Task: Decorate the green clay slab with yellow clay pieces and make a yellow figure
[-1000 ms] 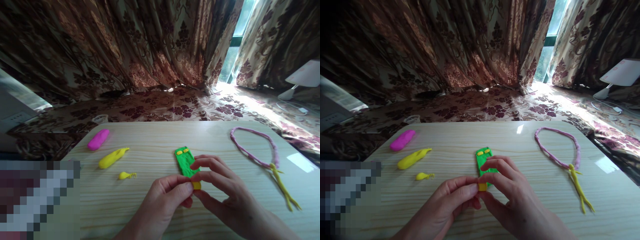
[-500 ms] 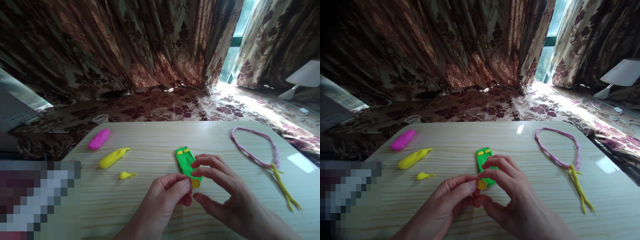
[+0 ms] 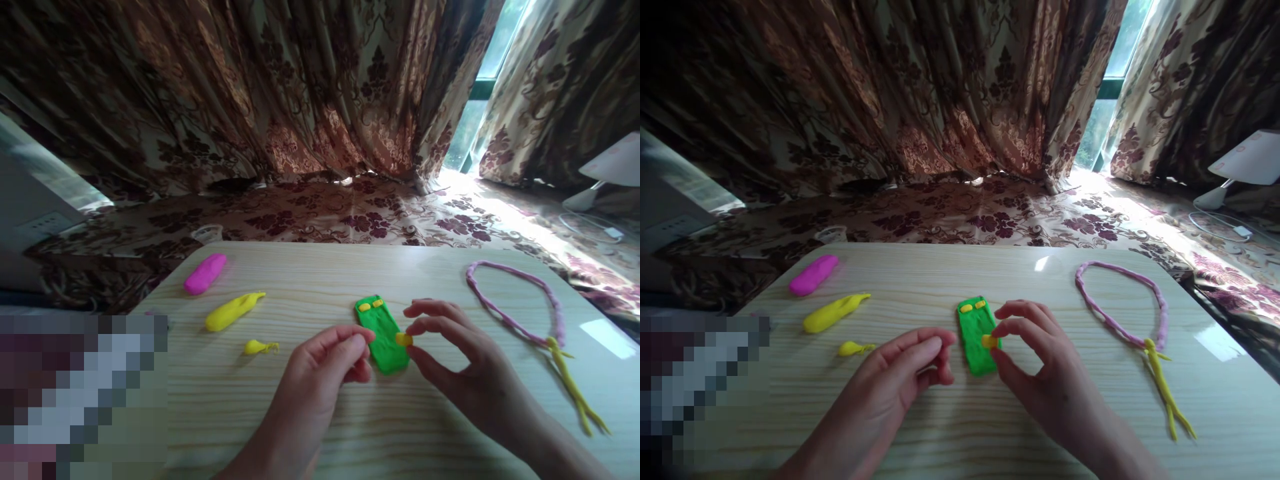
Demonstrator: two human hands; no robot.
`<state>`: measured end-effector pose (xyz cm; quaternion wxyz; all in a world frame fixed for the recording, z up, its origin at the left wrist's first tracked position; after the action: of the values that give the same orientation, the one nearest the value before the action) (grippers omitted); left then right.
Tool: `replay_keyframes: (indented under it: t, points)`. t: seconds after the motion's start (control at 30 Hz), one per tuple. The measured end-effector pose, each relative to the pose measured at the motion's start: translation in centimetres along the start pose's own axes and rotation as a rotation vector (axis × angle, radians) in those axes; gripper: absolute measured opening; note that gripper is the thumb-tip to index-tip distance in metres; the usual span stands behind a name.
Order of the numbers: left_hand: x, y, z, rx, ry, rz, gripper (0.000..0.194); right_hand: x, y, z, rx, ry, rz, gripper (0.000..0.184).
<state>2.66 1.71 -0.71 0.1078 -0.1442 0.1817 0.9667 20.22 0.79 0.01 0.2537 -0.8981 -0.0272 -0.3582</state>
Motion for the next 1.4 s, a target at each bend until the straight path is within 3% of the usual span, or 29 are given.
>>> replay_keyframes:
  t: [0.1, 0.23, 0.57, 0.8, 1.07, 1.4]
  points:
    - [1.0, 0.0, 0.7, -0.077, 0.069, 0.058, 0.016, -0.6, -0.1, 1.6, -0.084, -0.01, -0.02, 0.01]
    - [1.7, 0.1, 0.8, -0.059, 0.07, 0.063, 0.015, -1.5, -0.6, 2.7, -0.138, -0.014, -0.074, 0.01]
    - [2.1, 0.3, 1.0, -0.037, 0.112, 0.13, 0.014, -2.0, -2.7, 2.7, -0.053, 0.126, -0.046, 0.008]
    - [2.1, 0.1, 0.8, -0.038, 0.059, 0.054, 0.016, -2.6, -1.9, 3.1, -0.034, 0.219, -0.062, 0.009]
    - [1.9, 0.0, 0.6, -0.032, 0.023, 0.041, 0.017, -1.7, -1.4, 3.0, 0.007, 0.283, -0.051, 0.013]
    - [2.1, -0.1, 0.3, -0.041, 0.021, 0.024, 0.017, -2.4, -1.7, 2.3, 0.022, 0.342, -0.09, 0.012]
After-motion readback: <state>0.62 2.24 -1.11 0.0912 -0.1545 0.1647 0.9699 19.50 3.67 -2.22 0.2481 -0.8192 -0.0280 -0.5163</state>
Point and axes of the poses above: each hand's wrist, its own y-axis away from the middle knuckle, its own x-axis out of the back of the hand, z = x × y, the point moved 4 cm from there along -y, towards the middle knuckle, and after that the axes turned 2 degrees about y, right-handed, at the moved point
